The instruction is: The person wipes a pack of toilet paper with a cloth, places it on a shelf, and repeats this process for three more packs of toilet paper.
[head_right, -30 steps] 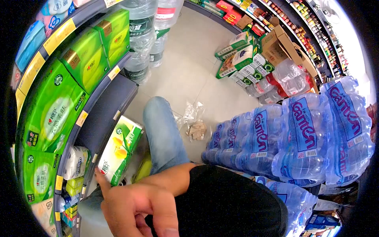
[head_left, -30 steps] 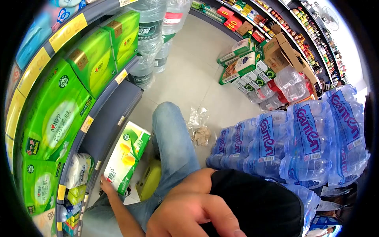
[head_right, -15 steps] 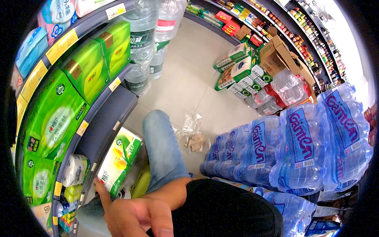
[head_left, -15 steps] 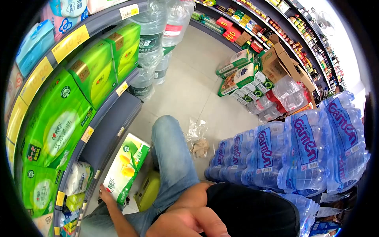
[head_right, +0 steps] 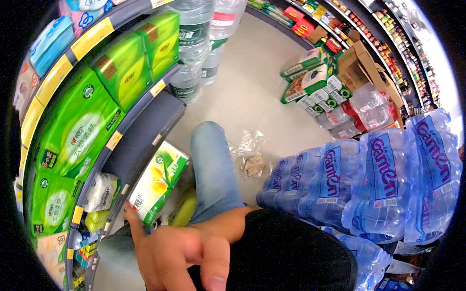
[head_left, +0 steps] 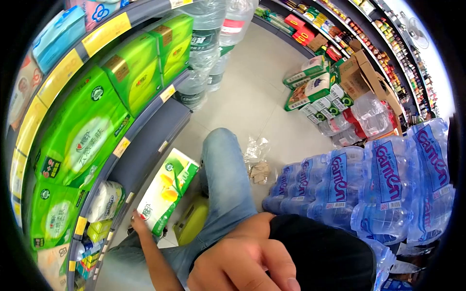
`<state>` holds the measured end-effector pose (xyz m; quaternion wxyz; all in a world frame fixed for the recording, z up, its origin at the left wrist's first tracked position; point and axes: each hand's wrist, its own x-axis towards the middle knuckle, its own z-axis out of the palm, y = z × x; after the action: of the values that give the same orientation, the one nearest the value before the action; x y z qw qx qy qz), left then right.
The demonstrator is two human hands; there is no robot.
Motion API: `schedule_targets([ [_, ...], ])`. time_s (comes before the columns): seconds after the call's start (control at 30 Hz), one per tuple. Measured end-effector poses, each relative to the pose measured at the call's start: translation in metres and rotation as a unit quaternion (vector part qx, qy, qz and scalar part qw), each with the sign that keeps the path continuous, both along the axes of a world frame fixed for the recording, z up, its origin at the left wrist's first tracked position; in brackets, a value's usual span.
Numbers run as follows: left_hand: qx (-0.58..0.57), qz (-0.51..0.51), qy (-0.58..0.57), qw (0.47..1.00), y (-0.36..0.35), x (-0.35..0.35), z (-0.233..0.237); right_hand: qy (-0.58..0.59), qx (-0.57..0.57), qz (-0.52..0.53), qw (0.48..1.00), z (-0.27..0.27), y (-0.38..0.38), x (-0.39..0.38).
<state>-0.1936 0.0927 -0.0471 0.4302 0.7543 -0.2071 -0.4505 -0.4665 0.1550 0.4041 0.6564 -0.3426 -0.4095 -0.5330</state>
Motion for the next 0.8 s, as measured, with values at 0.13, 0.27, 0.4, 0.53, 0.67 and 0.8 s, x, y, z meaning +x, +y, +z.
schedule_targets([
  [0.13,-0.002,-0.001,0.014,1.000,-0.001,-0.002,0.000,0.008,0.004,0.014,1.000,0.001,0.001,-0.002],
  [0.27,-0.016,-0.006,0.061,0.998,0.001,-0.007,0.014,0.016,0.014,0.018,1.000,-0.001,0.005,-0.003],
  [0.4,0.001,0.009,0.040,0.999,0.000,-0.005,0.008,0.009,0.015,0.028,0.999,-0.002,0.006,-0.001],
  [0.53,-0.014,-0.003,0.083,0.996,0.000,0.001,-0.001,0.011,0.012,0.030,0.999,-0.002,0.007,-0.002],
  [0.67,-0.032,-0.006,0.087,0.996,0.001,-0.002,0.006,0.006,0.012,0.039,0.999,-0.002,0.007,0.001],
  [0.8,-0.020,0.010,0.065,0.998,0.002,-0.001,0.001,0.001,0.019,0.047,0.999,-0.004,0.009,0.004],
])
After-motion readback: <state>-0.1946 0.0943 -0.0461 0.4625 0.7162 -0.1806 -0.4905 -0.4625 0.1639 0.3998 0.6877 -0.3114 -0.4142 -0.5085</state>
